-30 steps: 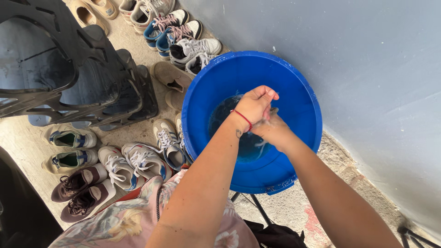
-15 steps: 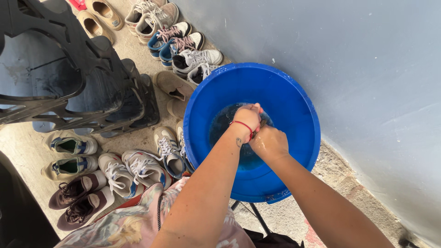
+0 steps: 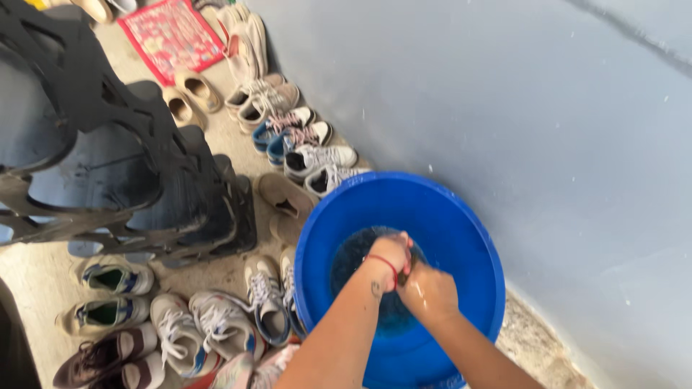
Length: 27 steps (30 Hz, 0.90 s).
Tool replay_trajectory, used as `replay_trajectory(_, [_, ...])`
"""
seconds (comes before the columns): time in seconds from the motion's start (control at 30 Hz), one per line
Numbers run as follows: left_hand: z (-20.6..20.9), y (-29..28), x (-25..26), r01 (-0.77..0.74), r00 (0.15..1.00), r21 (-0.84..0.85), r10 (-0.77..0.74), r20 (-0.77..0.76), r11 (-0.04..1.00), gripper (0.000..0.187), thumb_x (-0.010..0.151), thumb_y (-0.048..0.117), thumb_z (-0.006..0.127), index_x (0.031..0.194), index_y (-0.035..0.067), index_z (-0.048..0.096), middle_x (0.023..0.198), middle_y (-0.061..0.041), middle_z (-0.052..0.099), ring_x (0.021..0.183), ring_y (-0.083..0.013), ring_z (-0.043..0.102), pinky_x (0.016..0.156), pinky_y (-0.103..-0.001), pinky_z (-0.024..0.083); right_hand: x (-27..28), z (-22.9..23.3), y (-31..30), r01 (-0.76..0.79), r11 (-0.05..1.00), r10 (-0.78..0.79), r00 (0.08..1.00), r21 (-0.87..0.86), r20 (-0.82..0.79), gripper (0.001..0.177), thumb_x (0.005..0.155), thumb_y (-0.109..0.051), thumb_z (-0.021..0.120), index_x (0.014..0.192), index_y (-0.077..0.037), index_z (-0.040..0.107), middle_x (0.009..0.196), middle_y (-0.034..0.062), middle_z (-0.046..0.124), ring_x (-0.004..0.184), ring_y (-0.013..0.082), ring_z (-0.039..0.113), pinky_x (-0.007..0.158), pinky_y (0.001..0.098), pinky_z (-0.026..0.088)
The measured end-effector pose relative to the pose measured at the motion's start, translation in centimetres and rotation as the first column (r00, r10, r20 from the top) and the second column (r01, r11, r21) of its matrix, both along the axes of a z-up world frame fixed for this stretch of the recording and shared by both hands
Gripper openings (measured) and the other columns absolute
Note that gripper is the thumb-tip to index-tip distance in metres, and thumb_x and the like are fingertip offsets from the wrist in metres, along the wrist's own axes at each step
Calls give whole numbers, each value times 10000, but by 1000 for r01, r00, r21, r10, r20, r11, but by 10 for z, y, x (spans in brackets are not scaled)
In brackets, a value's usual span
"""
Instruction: The person wipes a black plastic shoe rack with a wet cloth. They dip the cloth into a blue bucket of water, wring it out, and wipe the top and sides of the rack. The person rotates the rack to access different sides and continues wiping until the entire surface is cleaned.
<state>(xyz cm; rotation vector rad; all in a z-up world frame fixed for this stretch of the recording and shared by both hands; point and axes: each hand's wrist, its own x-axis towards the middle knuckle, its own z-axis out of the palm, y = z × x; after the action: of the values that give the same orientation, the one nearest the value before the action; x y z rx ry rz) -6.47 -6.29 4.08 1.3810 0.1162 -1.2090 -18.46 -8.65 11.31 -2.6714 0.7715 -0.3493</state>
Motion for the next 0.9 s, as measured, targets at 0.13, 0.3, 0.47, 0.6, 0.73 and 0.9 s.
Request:
replay_trajectory(0.13, [-6,3,-3,-37,999,17,37,-17,999,322,1082,323,455,899,88,576,565,-24,457,419,-160,403,435,-337,350,-3,-11,0,8,1000,-6,998,30,-65,187,815,-319,685,852,-135,679,716,155,730,635,386,713,602,498,581])
replay_trajectory(0.3, [3,5,2,-17,998,124,25,-65,992,313,1079,335,448,924,99,584,572,-30,471,427,-160,407,442,-337,330,-2,-16,1,-1,998,9,993,70,-116,267,783,-334,726,910,-107,664,720,166,727,659,378,721,614,476,591])
replay_trajectory(0.47, [14,13,-3,-10,995,204,31,-97,979,261,1068,279,456,923,96,573,579,-36,478,433,-158,412,448,-339,320,-6,-18,4,-51,994,62,993,98,-104,269,779,-313,746,904,-92,657,700,165,727,660,366,723,616,462,592])
replay_trajectory(0.6, [6,13,-6,34,994,204,-12,-111,978,279,1071,301,449,930,90,564,588,-47,464,439,-162,419,462,-327,349,-11,-22,6,-69,994,81,988,90,-135,305,768,-336,765,929,-99,659,696,155,724,651,353,722,611,448,593])
replay_trajectory(0.73, [-19,13,-4,52,994,236,-27,-109,970,257,1061,276,455,949,82,579,594,-56,474,433,-169,413,453,-334,329,-14,-30,8,-72,990,89,986,123,-139,367,732,-368,777,967,-107,670,698,150,731,650,351,721,612,440,585])
replay_trajectory(0.9, [-53,5,-6,-23,1000,44,22,16,999,217,994,197,483,1081,71,637,781,22,615,584,-152,545,560,-342,427,-6,-41,-7,-22,995,46,967,100,-250,234,845,-379,695,866,-149,732,806,151,746,771,376,726,699,506,576])
